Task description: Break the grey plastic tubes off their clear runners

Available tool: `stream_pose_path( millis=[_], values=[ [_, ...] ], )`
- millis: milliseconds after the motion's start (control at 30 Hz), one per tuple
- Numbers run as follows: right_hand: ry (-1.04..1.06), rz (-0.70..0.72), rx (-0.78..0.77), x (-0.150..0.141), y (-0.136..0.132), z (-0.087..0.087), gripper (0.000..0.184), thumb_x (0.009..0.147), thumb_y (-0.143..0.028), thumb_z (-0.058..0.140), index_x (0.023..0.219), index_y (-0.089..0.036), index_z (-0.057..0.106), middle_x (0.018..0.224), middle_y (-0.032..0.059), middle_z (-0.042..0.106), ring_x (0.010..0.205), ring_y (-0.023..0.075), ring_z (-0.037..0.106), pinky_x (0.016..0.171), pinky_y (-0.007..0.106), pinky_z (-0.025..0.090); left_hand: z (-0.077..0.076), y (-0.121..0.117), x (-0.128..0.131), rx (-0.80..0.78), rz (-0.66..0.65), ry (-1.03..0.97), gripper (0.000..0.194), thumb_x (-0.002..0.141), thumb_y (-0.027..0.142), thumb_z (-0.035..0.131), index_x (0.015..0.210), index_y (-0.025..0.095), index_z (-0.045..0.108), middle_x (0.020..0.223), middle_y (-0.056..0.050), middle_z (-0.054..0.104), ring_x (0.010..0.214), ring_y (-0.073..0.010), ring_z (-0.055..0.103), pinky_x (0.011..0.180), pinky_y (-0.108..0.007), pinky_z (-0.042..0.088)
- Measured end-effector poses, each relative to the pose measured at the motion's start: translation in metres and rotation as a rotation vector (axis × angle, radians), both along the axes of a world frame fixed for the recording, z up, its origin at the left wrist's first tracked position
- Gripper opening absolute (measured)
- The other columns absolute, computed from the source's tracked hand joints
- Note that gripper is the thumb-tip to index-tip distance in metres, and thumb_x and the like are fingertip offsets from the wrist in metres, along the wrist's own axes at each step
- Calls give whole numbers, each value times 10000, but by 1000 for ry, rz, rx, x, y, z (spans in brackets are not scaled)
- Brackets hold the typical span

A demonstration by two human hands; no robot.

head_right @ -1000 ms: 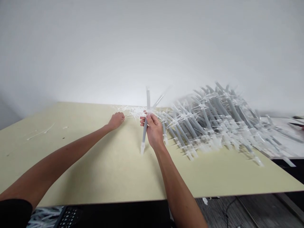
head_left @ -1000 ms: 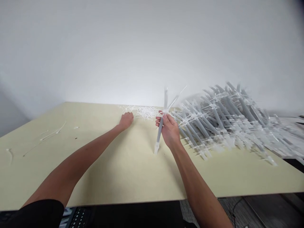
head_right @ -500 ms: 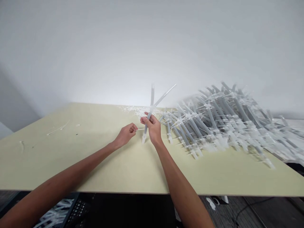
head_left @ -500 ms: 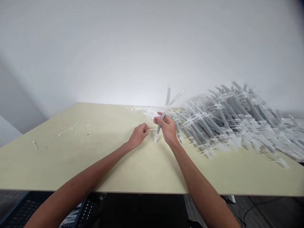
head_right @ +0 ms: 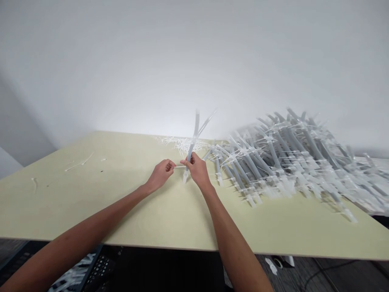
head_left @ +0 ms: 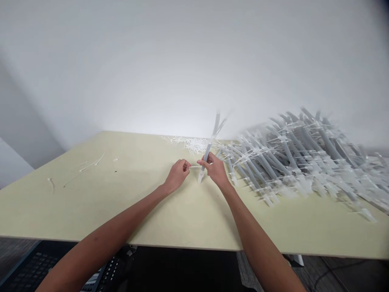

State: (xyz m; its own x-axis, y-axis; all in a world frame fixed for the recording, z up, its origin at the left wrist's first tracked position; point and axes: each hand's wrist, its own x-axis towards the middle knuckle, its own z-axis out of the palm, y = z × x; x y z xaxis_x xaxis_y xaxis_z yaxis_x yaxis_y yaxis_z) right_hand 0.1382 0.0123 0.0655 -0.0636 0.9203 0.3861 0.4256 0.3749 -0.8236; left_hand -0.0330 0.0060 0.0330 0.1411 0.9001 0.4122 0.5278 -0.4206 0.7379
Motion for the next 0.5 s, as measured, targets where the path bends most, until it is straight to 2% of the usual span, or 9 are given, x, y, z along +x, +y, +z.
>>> stream_pose_path(
  millis=[100, 267, 500],
  values=[
    [57, 7, -29, -7, 2, -2, 232, 713, -421, 573, 754, -198, 522, 665, -22, 529, 546, 111, 484, 435, 231, 452, 0, 1, -1, 18, 30, 31, 158, 764, 111, 425, 839, 193, 536, 814, -11, 528, 738, -126, 500, 674, -252, 403],
    [162, 76, -81, -7, 5, -6, 270, 676, -368, 637, 858, -186, 557, 728, -2, 581, 617, 122, 554, 490, 266, 544, -4, 6, -4, 39, 61, 54, 163, 764, 97, 431, 839, 185, 546, 832, -16, 517, 726, -117, 498, 687, -252, 409],
    [138, 90, -89, -5, 6, -9, 249, 716, -347, 605, 890, -169, 615, 754, 23, 639, 611, 135, 602, 546, 287, 551, -5, 5, -2, 15, 48, 49, 138, 786, 137, 433, 838, 186, 551, 838, -17, 528, 740, -120, 510, 701, -256, 418]
  ],
)
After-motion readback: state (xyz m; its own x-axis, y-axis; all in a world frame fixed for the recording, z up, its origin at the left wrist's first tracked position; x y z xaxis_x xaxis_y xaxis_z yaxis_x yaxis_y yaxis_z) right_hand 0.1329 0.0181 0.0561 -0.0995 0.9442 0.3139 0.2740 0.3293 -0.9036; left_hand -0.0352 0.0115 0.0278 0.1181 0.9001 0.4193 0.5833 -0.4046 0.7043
